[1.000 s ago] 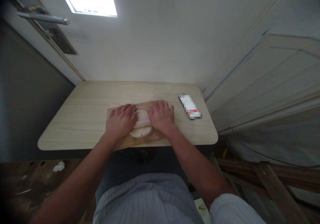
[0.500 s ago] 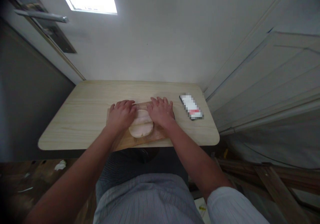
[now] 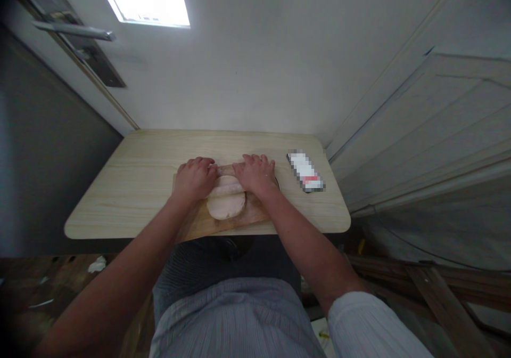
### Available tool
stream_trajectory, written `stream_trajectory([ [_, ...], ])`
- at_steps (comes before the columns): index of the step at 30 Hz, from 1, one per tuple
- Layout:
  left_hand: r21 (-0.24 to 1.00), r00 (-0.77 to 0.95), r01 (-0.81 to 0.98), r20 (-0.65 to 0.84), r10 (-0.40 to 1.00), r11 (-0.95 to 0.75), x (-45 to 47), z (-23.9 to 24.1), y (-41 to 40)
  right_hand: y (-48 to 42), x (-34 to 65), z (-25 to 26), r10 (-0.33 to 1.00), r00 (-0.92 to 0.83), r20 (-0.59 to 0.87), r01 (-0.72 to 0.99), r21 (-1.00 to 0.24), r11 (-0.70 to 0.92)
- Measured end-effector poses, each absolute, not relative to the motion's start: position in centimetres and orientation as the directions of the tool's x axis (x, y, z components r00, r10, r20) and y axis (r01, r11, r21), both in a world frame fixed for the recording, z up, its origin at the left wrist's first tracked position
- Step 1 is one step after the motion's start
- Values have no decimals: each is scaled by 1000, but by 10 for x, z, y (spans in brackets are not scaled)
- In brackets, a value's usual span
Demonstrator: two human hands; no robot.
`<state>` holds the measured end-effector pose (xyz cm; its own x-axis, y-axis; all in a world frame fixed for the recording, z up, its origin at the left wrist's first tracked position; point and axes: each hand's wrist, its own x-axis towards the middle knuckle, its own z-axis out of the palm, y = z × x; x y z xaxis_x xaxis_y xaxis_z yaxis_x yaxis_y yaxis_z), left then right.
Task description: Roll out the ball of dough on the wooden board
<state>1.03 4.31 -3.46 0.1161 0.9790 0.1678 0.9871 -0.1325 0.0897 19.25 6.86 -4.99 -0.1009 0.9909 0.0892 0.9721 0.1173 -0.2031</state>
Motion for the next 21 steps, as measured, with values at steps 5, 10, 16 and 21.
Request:
stream_trajectory([
  [5, 81, 152, 983, 138, 979, -164, 9, -34, 49, 72, 190, -48, 993, -87, 77, 974, -201, 101],
  [10, 64, 140, 986, 167, 976, -153, 9, -35, 55, 78, 189, -47, 997, -66, 43, 975, -208, 74],
  [16, 66, 135, 986, 188, 973, -150, 10, -33, 62, 88, 188, -45, 998, -58, 21, 972, -227, 61],
  [21, 42, 130, 989, 189, 973, -140, 10, -31, 70, 98, 186, -46, 998, -46, 31, 973, -224, 52],
])
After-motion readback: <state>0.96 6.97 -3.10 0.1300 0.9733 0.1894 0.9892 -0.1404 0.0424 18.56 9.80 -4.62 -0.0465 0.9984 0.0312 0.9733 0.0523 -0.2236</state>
